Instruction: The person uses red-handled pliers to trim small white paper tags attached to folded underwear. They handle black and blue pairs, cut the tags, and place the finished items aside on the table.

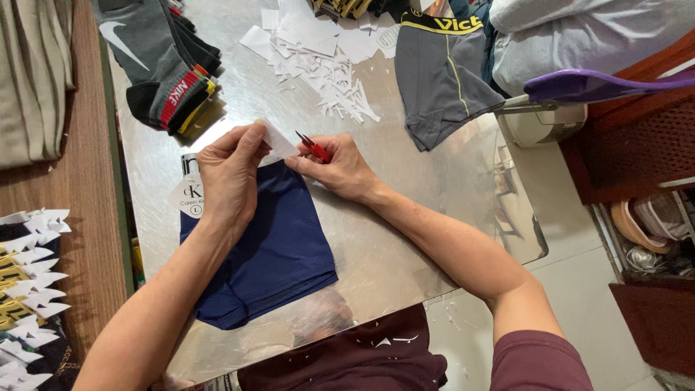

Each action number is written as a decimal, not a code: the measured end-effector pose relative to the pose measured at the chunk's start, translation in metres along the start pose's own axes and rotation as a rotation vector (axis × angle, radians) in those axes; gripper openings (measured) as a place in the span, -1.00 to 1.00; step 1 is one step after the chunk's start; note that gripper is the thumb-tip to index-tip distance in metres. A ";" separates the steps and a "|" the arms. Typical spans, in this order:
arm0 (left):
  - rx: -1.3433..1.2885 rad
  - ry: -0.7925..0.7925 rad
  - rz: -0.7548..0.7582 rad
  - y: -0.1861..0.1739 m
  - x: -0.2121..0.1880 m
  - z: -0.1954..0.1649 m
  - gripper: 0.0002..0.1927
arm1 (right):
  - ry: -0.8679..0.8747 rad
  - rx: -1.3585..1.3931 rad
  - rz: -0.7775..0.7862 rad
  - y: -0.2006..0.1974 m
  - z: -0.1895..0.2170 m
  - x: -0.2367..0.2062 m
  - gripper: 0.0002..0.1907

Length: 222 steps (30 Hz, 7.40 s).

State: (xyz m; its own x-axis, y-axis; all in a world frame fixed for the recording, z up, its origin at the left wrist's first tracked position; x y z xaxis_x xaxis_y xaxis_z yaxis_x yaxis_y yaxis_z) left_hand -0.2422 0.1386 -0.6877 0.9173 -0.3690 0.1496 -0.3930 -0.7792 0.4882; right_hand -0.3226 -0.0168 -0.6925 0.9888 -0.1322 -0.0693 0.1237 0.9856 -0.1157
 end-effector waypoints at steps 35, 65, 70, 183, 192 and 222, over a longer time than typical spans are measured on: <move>0.265 0.006 0.195 0.018 -0.005 0.003 -0.89 | 0.040 0.196 0.017 -0.010 -0.013 -0.002 -0.73; 0.110 0.097 0.185 0.001 0.020 -0.006 -0.89 | -0.032 0.219 0.221 0.023 -0.001 0.005 -0.57; 0.115 0.078 0.167 0.001 0.020 -0.003 -0.88 | -0.019 0.233 0.203 0.023 -0.005 0.006 -0.58; 0.227 0.063 0.188 0.003 0.008 0.011 -0.91 | 0.104 0.254 0.081 -0.020 0.004 0.021 -0.55; 0.192 0.048 0.172 0.004 0.007 0.006 -0.89 | 0.158 -0.529 -0.203 -0.095 0.016 0.021 -0.30; 0.189 0.116 0.162 0.002 0.007 0.004 -0.82 | 0.025 0.294 0.207 0.031 -0.003 -0.001 -0.62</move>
State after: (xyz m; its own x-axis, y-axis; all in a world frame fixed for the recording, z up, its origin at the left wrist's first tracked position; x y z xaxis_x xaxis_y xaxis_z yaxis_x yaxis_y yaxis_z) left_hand -0.2366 0.1320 -0.6886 0.8384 -0.4445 0.3155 -0.5302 -0.7994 0.2826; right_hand -0.3201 0.0137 -0.6988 0.9935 0.0749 -0.0861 -0.0571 0.9796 0.1928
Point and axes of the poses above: each hand's wrist, its own x-axis towards the middle knuckle, its own y-axis out of the palm, z = x × y, the point moved 7 cm from there along x, towards the middle knuckle, and after that the axes turned 10 degrees about y, right-handed, at the moved point
